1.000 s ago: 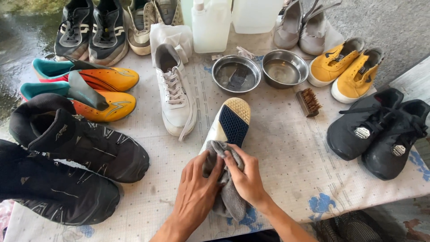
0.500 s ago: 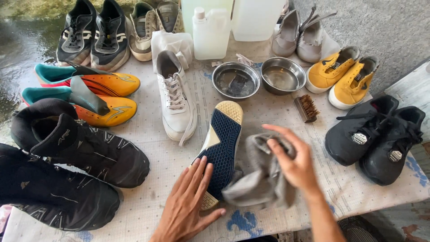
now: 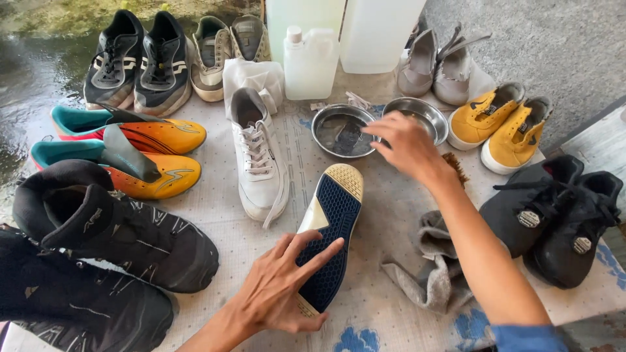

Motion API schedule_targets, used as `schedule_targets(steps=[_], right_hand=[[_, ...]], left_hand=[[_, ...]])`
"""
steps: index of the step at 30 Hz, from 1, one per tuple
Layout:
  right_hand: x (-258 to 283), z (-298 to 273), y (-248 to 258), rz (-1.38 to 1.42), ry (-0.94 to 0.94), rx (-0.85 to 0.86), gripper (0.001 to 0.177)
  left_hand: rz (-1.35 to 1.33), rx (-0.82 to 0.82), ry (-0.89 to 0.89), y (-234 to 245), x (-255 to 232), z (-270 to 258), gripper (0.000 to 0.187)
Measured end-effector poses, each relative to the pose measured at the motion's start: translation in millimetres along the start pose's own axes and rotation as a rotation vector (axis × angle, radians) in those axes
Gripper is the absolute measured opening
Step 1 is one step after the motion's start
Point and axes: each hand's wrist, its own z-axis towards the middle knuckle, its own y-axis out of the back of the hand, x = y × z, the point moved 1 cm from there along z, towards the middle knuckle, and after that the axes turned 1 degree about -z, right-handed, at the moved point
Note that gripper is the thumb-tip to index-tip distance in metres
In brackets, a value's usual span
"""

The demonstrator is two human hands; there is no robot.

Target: The person scrubs the sole of a sneaker with a black sponge, then wipes the sole with a gray cloth. The person dips the sponge into a metal bowl of water and continues scrubbing the sole. Other shoes and cleaning supplies are visible on the table.

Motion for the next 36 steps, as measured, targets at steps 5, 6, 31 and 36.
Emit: schedule_targets(steps=[5,6,31,36], right_hand=[[-18.0,60.0,-45.7,-0.052,0.021,0.377,0.066],[-23.2,67.6,-59.5,-0.107,0.024,0.486,0.077],[-3.3,53.0,-67.8,0.039,-0.283,0.177,0.058],[-5.9,51.4,-71.5,0.253,-0.299,0.214,0.055]], left_hand=[[-0.063,0.034,0.029,5.9,10.7,-5.7,0.113],[-0.085,0.058,0.053,7.6,12.0,-7.8,0.114],[-0.809,-0.083,0.234,-4.9,27.7,-12.1,0.098],[-0.916,-0.150,0.213,-8.3,30.1,-13.1,0.088]])
